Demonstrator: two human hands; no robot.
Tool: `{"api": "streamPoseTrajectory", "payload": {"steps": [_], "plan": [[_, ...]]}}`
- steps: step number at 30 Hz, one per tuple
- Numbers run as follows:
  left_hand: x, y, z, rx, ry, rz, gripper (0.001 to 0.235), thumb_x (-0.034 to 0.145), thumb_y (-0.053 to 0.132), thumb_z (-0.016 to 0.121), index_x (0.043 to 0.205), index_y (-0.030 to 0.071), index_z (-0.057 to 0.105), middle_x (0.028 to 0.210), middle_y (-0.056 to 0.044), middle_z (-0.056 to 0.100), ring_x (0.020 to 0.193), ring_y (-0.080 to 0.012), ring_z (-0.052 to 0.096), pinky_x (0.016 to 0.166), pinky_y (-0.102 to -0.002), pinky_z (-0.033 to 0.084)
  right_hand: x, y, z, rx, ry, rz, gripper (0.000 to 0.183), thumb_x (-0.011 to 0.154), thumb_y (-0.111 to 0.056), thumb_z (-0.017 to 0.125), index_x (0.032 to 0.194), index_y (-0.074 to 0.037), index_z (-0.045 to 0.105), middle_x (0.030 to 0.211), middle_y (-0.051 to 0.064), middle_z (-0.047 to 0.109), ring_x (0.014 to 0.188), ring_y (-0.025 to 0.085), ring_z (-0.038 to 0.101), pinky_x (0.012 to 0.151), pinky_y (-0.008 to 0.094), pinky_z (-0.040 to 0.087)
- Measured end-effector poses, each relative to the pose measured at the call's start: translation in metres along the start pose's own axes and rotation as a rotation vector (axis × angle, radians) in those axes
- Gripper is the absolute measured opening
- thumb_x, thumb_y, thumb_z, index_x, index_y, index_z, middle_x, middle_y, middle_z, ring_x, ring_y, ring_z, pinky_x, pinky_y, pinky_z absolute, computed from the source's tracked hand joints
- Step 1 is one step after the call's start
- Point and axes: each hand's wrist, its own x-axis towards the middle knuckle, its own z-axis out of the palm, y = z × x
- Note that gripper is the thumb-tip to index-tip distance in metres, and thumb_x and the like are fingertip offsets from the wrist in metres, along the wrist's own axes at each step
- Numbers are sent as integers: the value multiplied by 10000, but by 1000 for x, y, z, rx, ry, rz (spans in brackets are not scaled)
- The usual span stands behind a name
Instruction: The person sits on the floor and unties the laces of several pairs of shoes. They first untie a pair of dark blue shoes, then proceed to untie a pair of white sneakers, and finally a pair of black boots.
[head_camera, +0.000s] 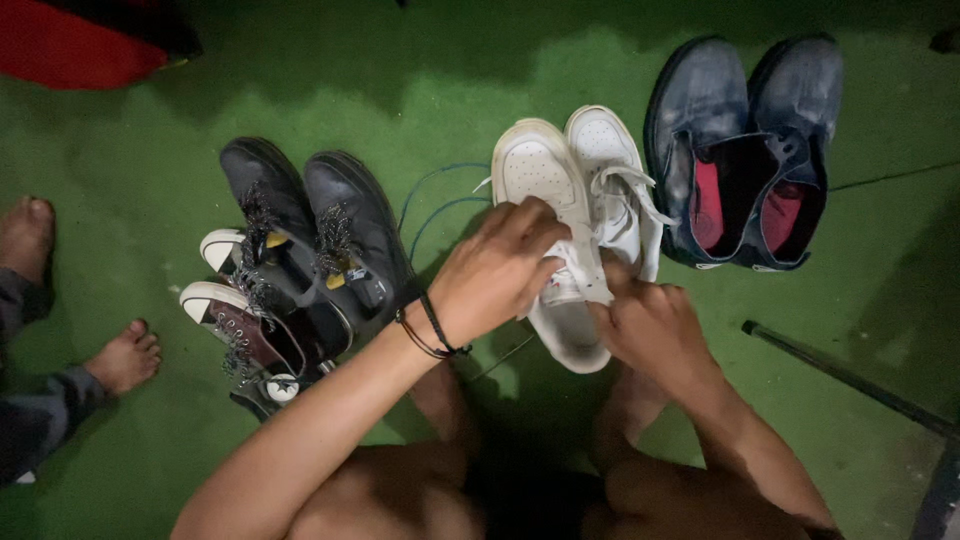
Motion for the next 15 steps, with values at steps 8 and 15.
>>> {"api": "streamPoseTrajectory", "payload": {"steps": [8,15], "plan": [[-14,4,32,624,17,129,147,979,76,626,1010,187,718,1091,-9,658,790,-185,754,530,-342,633,11,-15,1,6,-91,-13,670,877,-402,670,1489,-143,583,749,156,786,710,454,797,709,625,626],[-18,-3,21,760,27,230,185,932,139,643,1035,284,697,1046,66,698,745,-104,760,549,-262,627,14,-26,-23,30,-196,-14,665,923,-376,621,1504,-64,540,759,228,784,751,516,789,742,633,630]]}}
